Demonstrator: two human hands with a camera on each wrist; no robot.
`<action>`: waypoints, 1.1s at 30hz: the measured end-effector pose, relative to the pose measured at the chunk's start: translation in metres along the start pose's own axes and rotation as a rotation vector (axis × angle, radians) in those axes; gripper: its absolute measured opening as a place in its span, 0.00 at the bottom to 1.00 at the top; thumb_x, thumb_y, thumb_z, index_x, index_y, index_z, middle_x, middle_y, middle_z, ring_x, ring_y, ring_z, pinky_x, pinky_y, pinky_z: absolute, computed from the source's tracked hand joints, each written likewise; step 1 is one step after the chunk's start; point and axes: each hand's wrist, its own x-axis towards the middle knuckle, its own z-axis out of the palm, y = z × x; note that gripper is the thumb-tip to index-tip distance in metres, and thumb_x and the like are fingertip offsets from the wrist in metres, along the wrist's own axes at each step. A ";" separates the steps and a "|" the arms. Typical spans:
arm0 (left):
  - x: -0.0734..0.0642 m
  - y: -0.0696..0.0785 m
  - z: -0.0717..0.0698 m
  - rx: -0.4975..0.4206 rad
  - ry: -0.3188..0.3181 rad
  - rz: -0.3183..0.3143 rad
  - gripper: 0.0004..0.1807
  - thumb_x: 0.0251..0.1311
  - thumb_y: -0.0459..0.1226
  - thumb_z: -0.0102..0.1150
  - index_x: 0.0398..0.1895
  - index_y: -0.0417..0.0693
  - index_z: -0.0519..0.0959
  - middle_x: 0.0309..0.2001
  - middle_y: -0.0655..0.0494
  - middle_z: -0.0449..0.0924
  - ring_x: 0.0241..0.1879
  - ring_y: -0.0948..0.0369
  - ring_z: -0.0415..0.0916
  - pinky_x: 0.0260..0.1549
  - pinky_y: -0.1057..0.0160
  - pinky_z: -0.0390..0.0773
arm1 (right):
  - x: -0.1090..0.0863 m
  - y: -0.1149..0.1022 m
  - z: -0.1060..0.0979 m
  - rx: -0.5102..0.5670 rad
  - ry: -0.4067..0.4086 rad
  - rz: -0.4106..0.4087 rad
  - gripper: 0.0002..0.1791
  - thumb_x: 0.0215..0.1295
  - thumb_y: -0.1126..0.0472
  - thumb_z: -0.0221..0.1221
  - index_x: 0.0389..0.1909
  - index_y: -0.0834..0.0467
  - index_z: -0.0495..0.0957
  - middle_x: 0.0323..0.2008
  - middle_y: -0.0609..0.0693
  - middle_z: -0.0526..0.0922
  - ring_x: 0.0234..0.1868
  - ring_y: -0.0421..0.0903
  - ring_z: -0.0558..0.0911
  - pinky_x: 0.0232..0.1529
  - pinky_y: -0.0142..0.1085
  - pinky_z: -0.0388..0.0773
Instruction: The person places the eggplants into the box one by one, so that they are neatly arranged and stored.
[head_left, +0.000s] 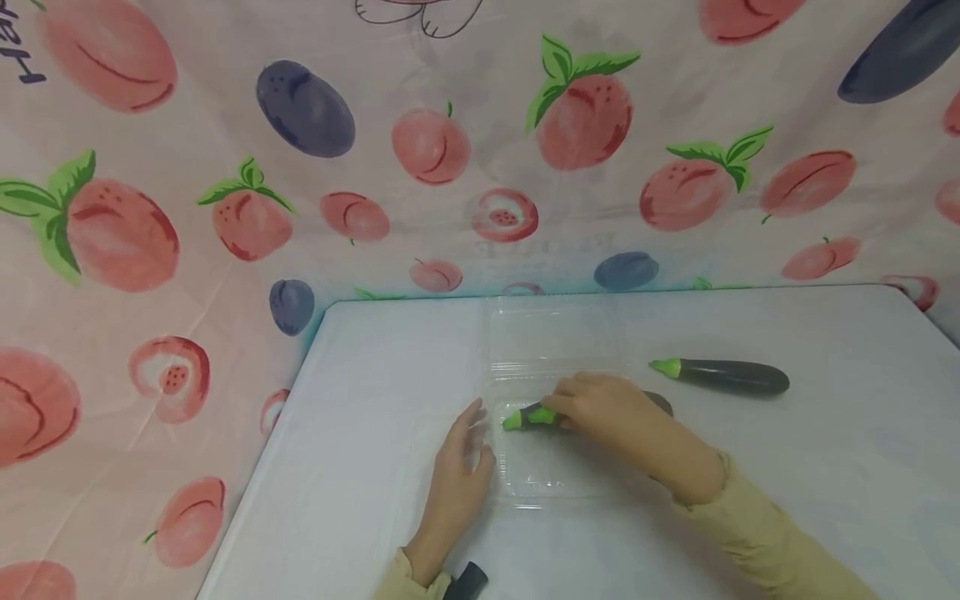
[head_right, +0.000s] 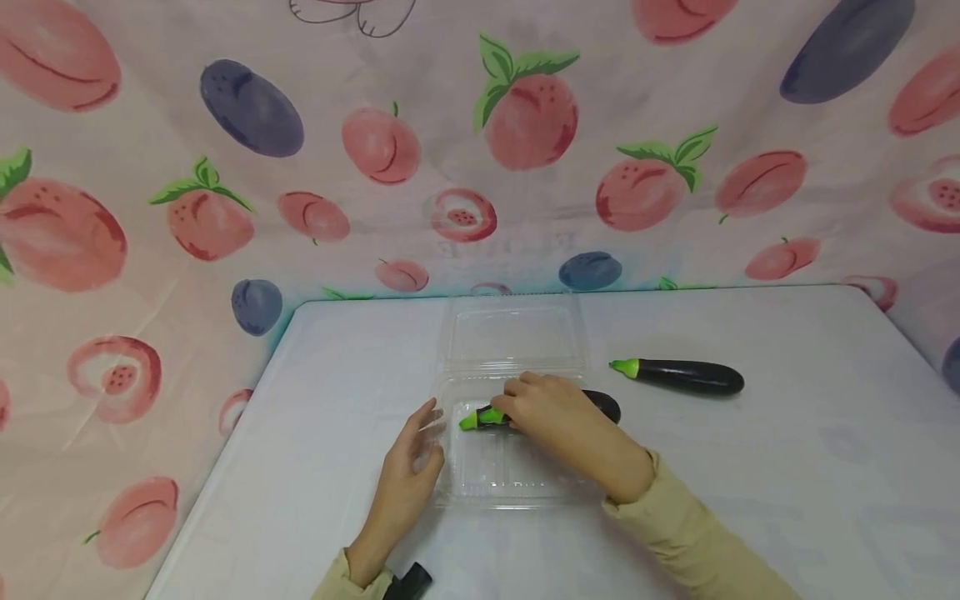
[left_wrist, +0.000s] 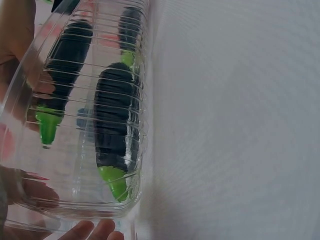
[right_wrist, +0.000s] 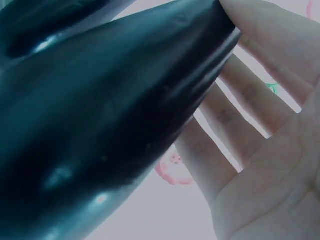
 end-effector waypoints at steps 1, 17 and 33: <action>0.000 0.000 0.000 -0.002 0.000 0.001 0.33 0.64 0.28 0.49 0.74 0.52 0.62 0.66 0.50 0.72 0.66 0.52 0.70 0.65 0.50 0.73 | 0.001 -0.001 0.001 0.000 -0.001 0.001 0.15 0.51 0.61 0.73 0.41 0.53 0.84 0.33 0.45 0.82 0.36 0.43 0.81 0.37 0.35 0.84; 0.000 0.001 0.000 -0.004 -0.005 -0.003 0.34 0.64 0.28 0.49 0.74 0.53 0.61 0.67 0.51 0.72 0.65 0.52 0.72 0.65 0.50 0.73 | 0.012 -0.010 0.008 0.022 -0.011 -0.022 0.14 0.52 0.61 0.72 0.41 0.54 0.85 0.32 0.45 0.83 0.34 0.42 0.82 0.39 0.34 0.84; 0.001 -0.001 0.000 -0.020 -0.004 -0.011 0.34 0.64 0.28 0.50 0.74 0.53 0.62 0.67 0.50 0.72 0.65 0.52 0.72 0.64 0.49 0.73 | 0.017 -0.013 0.026 0.041 -0.055 -0.031 0.13 0.52 0.60 0.73 0.40 0.51 0.86 0.30 0.43 0.82 0.31 0.40 0.81 0.31 0.30 0.81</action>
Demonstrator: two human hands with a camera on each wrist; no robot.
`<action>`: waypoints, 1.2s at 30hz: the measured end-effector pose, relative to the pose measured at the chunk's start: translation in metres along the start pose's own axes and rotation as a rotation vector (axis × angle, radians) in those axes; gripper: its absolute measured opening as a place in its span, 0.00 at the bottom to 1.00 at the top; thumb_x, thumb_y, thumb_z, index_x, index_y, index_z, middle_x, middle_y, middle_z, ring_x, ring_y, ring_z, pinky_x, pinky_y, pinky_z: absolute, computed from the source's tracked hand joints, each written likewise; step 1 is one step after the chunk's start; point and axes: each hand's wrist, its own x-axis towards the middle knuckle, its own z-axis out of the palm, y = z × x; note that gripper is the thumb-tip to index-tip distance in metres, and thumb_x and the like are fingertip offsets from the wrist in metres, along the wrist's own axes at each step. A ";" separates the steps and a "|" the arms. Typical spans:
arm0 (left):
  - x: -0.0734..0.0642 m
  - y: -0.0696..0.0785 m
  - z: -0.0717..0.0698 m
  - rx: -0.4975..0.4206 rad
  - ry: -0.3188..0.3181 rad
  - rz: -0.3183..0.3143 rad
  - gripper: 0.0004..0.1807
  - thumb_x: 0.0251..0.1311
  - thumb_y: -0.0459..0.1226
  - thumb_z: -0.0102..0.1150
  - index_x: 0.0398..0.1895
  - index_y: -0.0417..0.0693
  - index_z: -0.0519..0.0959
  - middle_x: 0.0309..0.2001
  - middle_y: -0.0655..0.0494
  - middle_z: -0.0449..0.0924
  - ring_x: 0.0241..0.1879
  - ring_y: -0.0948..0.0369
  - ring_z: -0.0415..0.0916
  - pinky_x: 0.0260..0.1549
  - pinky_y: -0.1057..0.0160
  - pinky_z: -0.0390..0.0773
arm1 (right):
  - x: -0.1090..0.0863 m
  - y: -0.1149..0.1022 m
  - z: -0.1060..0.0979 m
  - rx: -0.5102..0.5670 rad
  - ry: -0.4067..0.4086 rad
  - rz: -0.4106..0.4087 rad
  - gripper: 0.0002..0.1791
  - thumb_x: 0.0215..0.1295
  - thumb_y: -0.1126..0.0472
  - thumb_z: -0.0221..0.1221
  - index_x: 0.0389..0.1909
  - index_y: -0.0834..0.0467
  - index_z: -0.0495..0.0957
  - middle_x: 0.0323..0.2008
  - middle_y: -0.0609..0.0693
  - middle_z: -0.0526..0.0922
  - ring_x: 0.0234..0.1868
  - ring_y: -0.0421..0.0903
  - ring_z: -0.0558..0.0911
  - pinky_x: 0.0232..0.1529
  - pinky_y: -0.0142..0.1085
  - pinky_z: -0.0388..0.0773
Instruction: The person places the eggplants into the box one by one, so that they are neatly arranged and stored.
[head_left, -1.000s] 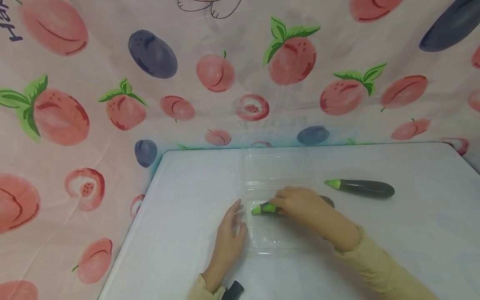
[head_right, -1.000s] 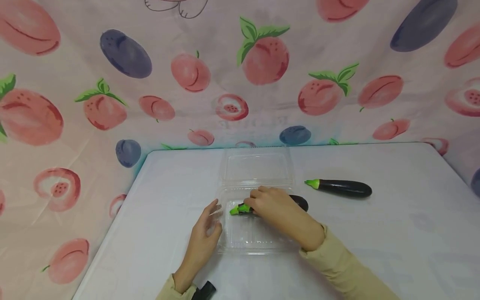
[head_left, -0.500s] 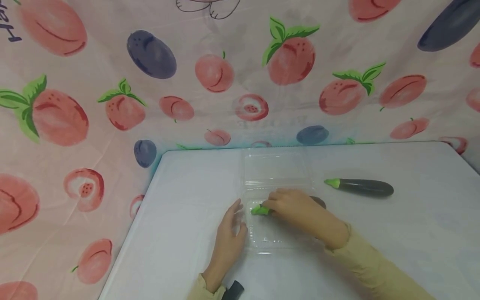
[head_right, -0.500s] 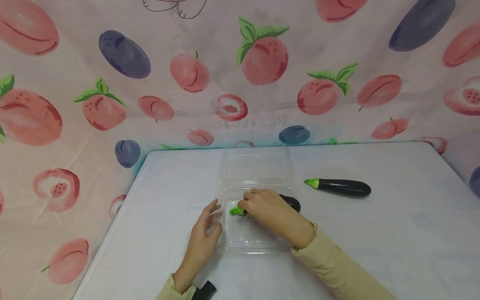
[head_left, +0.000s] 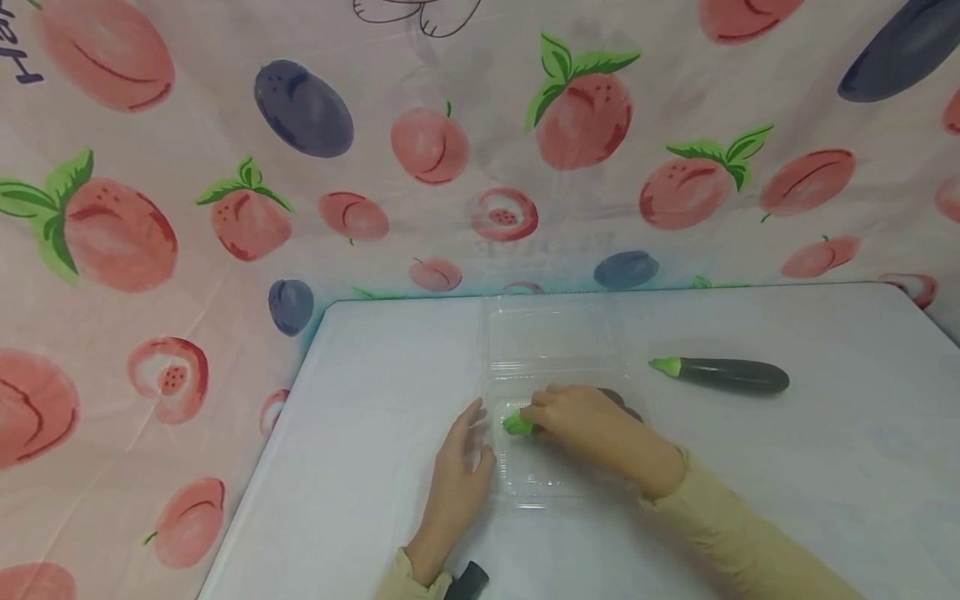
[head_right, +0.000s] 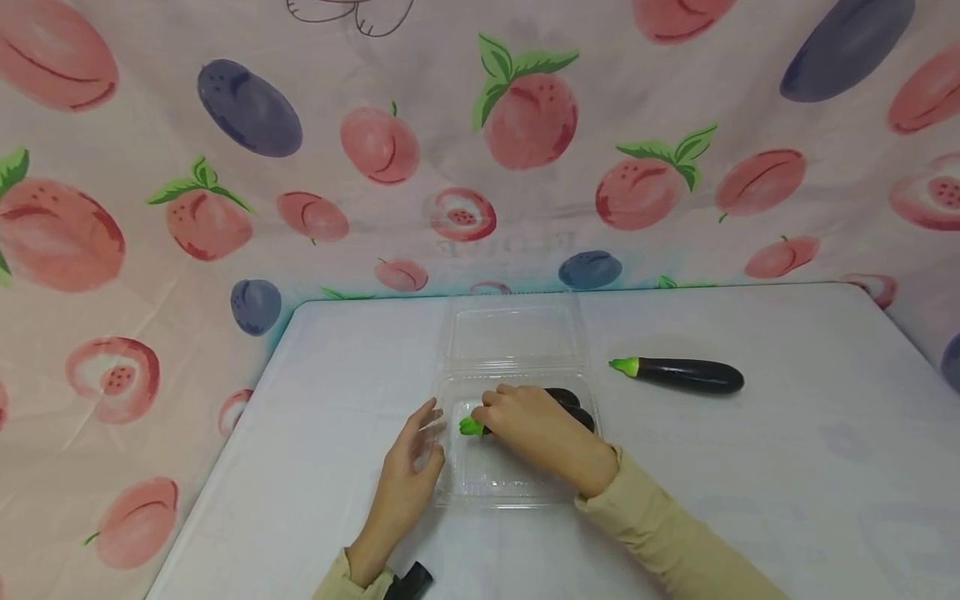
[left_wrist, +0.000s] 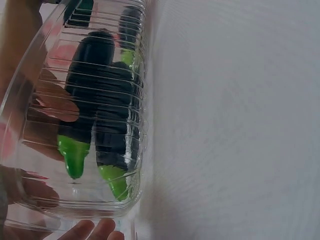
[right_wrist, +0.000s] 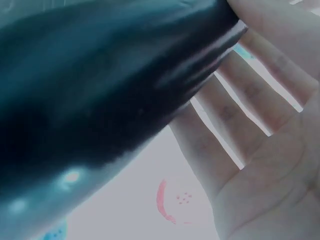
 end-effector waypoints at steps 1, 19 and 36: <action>0.000 0.000 0.000 -0.001 0.001 0.001 0.34 0.64 0.28 0.50 0.74 0.53 0.62 0.67 0.50 0.72 0.64 0.52 0.72 0.64 0.49 0.73 | 0.000 0.000 0.001 0.001 -0.004 0.003 0.13 0.52 0.59 0.72 0.40 0.51 0.86 0.29 0.43 0.82 0.31 0.40 0.81 0.31 0.30 0.81; 0.000 -0.001 0.000 0.018 -0.005 0.005 0.34 0.64 0.28 0.50 0.74 0.52 0.61 0.67 0.51 0.72 0.64 0.51 0.72 0.65 0.49 0.73 | 0.006 -0.005 0.017 0.029 -0.042 0.004 0.12 0.53 0.59 0.71 0.40 0.51 0.87 0.38 0.42 0.87 0.36 0.40 0.83 0.37 0.29 0.83; -0.001 0.000 0.001 0.014 -0.005 0.003 0.34 0.64 0.28 0.50 0.74 0.54 0.61 0.68 0.51 0.71 0.65 0.51 0.71 0.65 0.48 0.72 | 0.004 -0.005 0.023 0.029 -0.053 0.022 0.09 0.52 0.59 0.72 0.35 0.51 0.86 0.36 0.42 0.85 0.34 0.41 0.82 0.29 0.31 0.81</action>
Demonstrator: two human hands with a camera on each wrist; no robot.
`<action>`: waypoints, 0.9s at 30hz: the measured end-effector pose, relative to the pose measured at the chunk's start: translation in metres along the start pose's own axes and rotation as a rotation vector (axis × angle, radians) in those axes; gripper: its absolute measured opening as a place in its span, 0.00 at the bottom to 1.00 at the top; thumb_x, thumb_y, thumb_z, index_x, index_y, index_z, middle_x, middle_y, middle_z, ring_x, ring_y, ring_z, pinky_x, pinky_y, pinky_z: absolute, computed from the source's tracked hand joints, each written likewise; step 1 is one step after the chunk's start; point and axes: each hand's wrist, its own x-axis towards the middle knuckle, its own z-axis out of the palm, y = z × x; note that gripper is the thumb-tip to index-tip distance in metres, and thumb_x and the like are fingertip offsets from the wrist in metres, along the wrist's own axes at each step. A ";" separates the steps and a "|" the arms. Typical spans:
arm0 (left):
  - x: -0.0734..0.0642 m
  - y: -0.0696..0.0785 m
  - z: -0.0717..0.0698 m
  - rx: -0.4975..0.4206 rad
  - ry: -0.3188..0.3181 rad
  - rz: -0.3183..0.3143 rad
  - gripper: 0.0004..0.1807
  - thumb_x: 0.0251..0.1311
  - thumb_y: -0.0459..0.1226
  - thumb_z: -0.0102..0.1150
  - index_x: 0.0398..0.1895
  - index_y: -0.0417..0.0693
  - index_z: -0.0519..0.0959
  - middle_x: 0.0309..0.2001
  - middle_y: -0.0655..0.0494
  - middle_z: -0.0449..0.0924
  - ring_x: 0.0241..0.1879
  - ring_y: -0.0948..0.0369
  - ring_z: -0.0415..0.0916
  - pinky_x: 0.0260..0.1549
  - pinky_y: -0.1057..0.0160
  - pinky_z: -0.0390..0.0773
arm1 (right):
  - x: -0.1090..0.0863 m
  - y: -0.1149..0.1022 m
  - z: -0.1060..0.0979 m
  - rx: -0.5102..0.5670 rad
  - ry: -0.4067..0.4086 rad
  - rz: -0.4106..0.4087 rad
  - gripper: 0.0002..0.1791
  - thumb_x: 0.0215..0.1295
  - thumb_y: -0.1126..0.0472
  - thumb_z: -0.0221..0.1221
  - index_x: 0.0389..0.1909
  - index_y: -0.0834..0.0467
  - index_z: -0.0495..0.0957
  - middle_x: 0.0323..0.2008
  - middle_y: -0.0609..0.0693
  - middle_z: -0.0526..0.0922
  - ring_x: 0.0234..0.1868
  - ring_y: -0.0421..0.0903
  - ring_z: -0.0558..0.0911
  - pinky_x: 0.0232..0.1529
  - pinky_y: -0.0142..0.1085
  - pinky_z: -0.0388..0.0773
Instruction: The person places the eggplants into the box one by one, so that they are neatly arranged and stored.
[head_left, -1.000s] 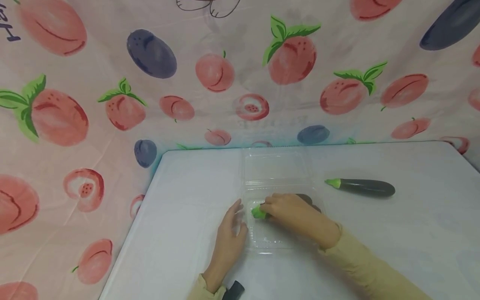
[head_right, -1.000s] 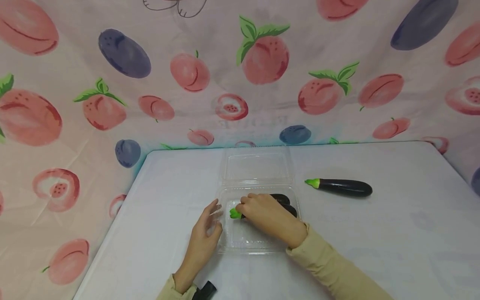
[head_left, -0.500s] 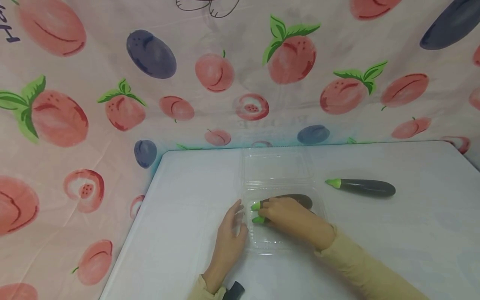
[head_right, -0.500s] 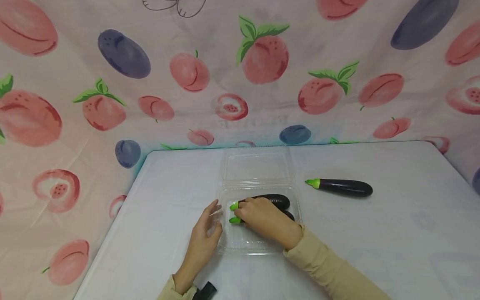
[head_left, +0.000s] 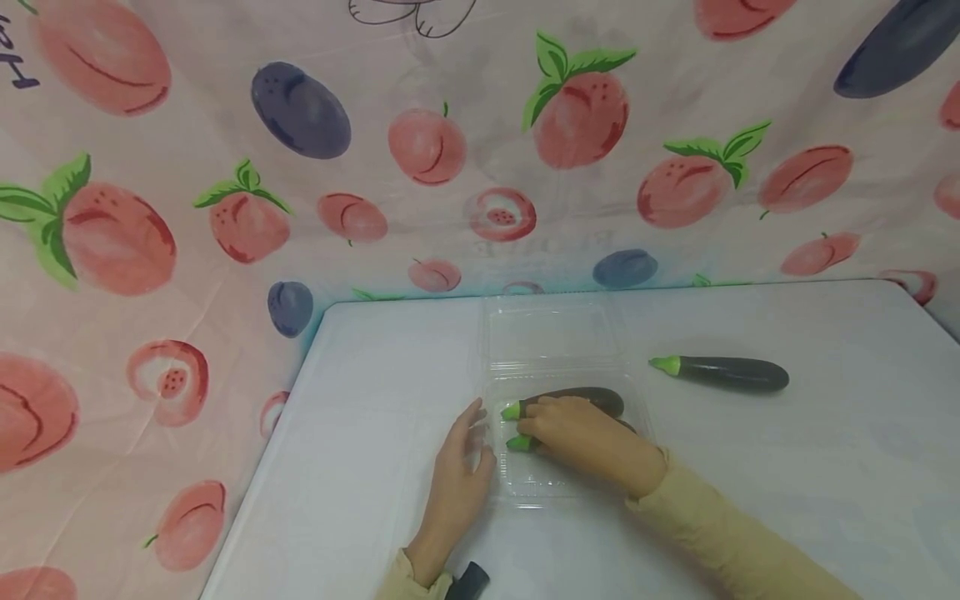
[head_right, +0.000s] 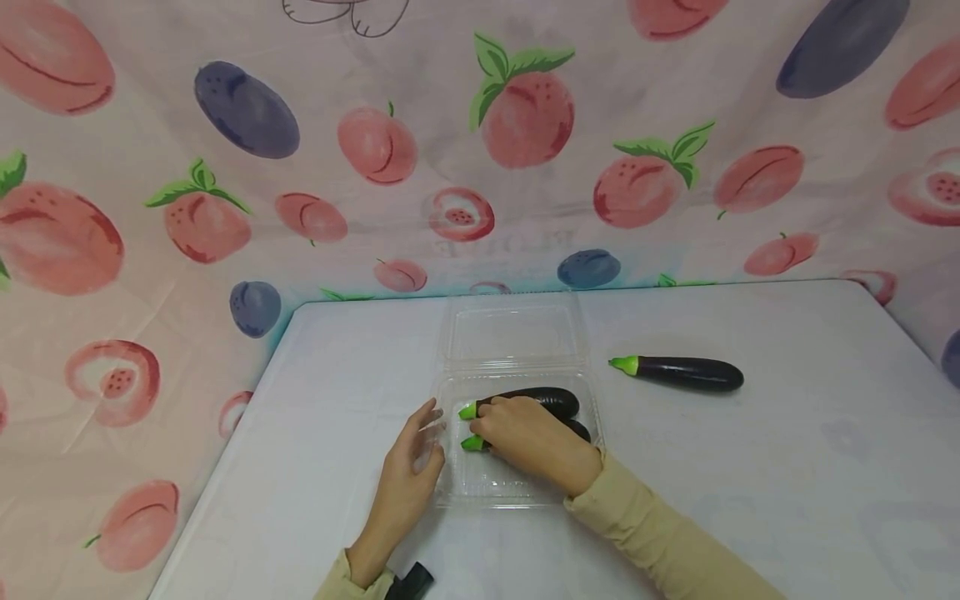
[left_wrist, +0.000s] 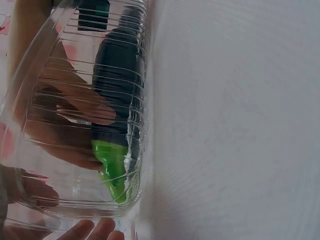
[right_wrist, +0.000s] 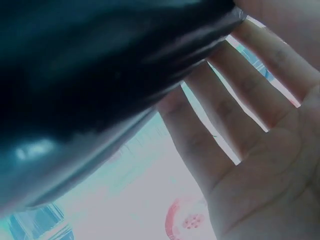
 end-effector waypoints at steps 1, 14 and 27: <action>0.000 0.000 0.000 -0.001 0.000 0.000 0.34 0.64 0.28 0.50 0.75 0.54 0.61 0.68 0.51 0.71 0.65 0.51 0.71 0.65 0.48 0.72 | 0.000 0.000 0.000 -0.003 0.002 -0.003 0.09 0.52 0.59 0.72 0.35 0.51 0.86 0.36 0.43 0.85 0.34 0.41 0.82 0.29 0.31 0.80; -0.001 0.000 0.000 0.000 0.003 0.001 0.34 0.64 0.28 0.49 0.74 0.53 0.61 0.68 0.51 0.71 0.65 0.51 0.71 0.65 0.49 0.73 | -0.002 0.001 -0.003 -0.007 -0.020 0.011 0.14 0.51 0.59 0.73 0.40 0.51 0.86 0.40 0.44 0.87 0.37 0.42 0.83 0.36 0.32 0.83; 0.000 0.000 0.000 0.001 0.001 -0.005 0.33 0.65 0.29 0.49 0.75 0.53 0.61 0.68 0.52 0.71 0.65 0.51 0.71 0.65 0.48 0.73 | -0.007 0.008 -0.011 -0.038 -0.020 0.006 0.16 0.50 0.59 0.73 0.42 0.54 0.85 0.36 0.46 0.85 0.36 0.44 0.83 0.36 0.34 0.83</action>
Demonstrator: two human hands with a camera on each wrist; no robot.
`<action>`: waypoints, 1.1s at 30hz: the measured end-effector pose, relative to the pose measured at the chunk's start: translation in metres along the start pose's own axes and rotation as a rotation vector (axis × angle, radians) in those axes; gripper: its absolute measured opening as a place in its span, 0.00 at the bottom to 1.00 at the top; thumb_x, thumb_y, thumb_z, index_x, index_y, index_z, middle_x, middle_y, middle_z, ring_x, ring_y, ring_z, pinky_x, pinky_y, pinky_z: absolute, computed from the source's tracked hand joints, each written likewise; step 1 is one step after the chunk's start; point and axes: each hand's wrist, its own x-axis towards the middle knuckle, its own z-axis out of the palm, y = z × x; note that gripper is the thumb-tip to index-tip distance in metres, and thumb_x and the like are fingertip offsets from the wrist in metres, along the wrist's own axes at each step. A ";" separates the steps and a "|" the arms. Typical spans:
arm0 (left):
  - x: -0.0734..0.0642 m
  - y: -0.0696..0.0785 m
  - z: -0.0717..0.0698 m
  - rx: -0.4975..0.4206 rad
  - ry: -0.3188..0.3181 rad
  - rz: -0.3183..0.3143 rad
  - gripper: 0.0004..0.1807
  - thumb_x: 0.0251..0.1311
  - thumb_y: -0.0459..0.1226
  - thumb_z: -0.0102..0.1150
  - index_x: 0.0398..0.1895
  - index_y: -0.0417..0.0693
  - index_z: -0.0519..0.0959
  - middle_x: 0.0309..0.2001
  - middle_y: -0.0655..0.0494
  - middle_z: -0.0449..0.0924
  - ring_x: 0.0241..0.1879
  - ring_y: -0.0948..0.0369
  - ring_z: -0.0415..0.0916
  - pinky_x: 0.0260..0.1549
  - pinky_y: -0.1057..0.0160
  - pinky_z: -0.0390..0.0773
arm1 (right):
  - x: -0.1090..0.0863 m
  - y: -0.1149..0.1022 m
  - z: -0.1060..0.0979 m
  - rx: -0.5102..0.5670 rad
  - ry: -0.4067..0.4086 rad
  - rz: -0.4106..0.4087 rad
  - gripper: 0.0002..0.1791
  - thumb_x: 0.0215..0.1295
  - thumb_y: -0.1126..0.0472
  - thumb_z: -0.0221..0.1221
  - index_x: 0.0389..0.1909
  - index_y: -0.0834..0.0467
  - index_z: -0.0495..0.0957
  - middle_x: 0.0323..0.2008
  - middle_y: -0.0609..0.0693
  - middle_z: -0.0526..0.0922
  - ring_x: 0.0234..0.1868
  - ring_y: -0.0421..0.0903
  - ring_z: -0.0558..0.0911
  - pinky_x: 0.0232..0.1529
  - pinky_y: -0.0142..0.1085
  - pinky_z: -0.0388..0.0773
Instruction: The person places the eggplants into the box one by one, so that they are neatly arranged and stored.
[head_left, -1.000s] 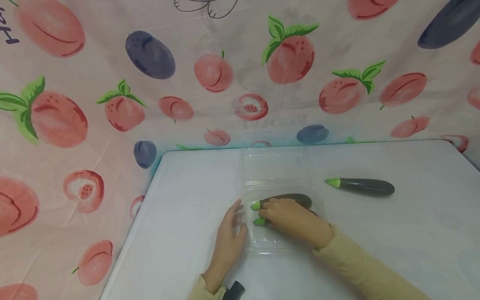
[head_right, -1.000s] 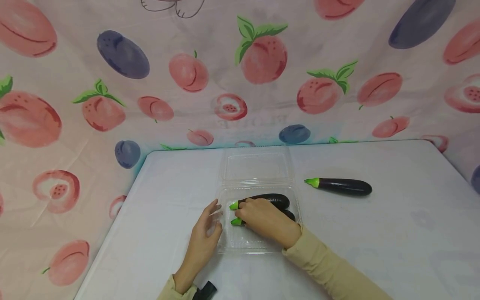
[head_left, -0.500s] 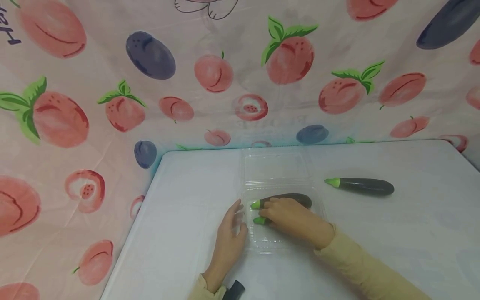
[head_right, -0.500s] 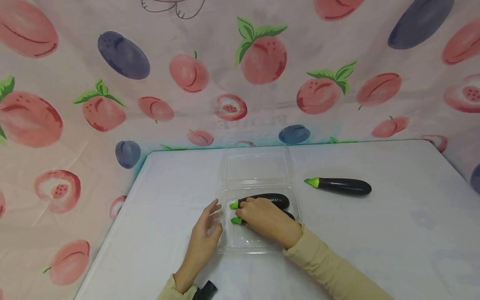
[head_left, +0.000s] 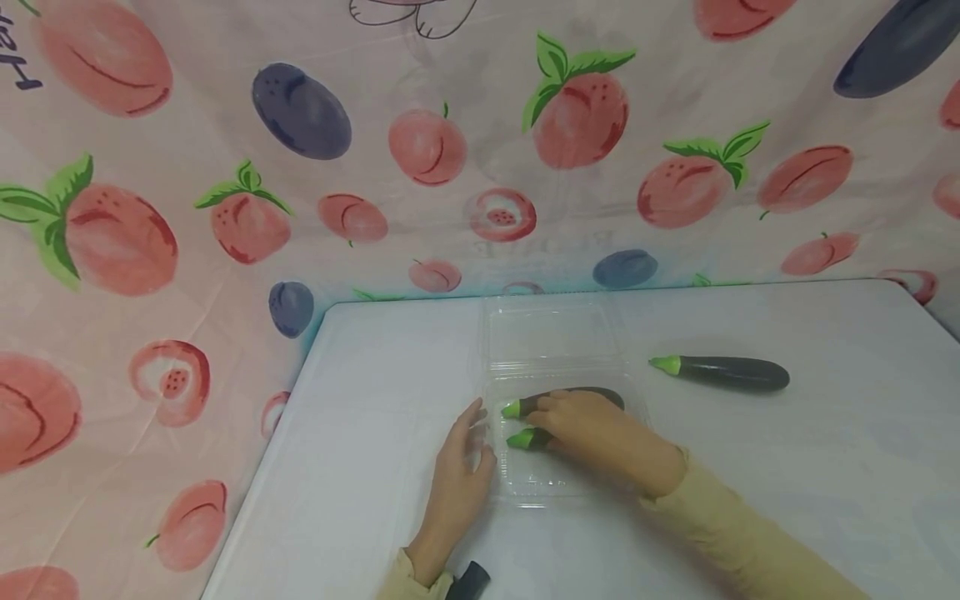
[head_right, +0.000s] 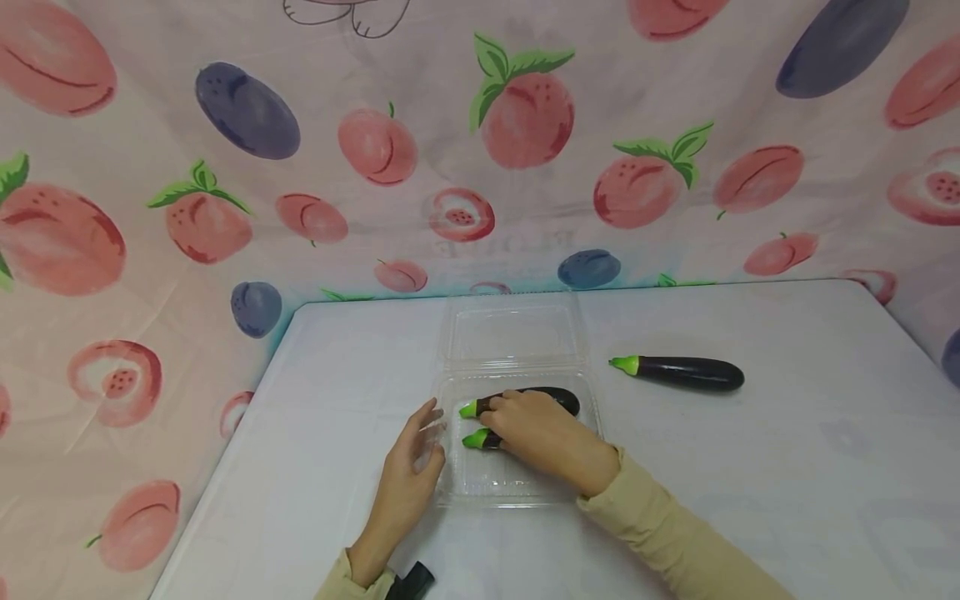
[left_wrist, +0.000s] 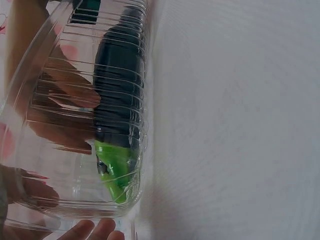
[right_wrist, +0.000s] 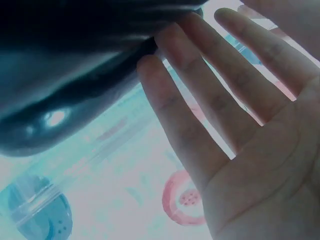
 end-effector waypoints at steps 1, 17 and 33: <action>0.000 0.000 0.000 0.002 0.000 0.001 0.33 0.65 0.29 0.49 0.75 0.53 0.61 0.68 0.52 0.71 0.65 0.51 0.71 0.65 0.49 0.73 | -0.001 0.001 -0.001 0.006 -0.001 0.003 0.17 0.50 0.60 0.73 0.43 0.54 0.85 0.37 0.46 0.85 0.37 0.44 0.83 0.36 0.34 0.83; 0.000 0.001 0.000 -0.007 0.001 -0.003 0.33 0.65 0.29 0.49 0.75 0.52 0.61 0.68 0.51 0.70 0.65 0.51 0.71 0.65 0.49 0.72 | -0.017 0.014 -0.012 0.022 0.008 0.056 0.15 0.51 0.63 0.73 0.41 0.58 0.83 0.33 0.48 0.83 0.35 0.45 0.82 0.38 0.39 0.84; 0.000 0.001 0.000 -0.005 0.006 -0.008 0.33 0.65 0.29 0.49 0.74 0.54 0.62 0.68 0.53 0.71 0.65 0.53 0.71 0.65 0.50 0.72 | -0.034 0.032 -0.019 0.039 0.030 0.084 0.20 0.50 0.64 0.74 0.45 0.59 0.83 0.37 0.50 0.83 0.39 0.47 0.83 0.41 0.41 0.85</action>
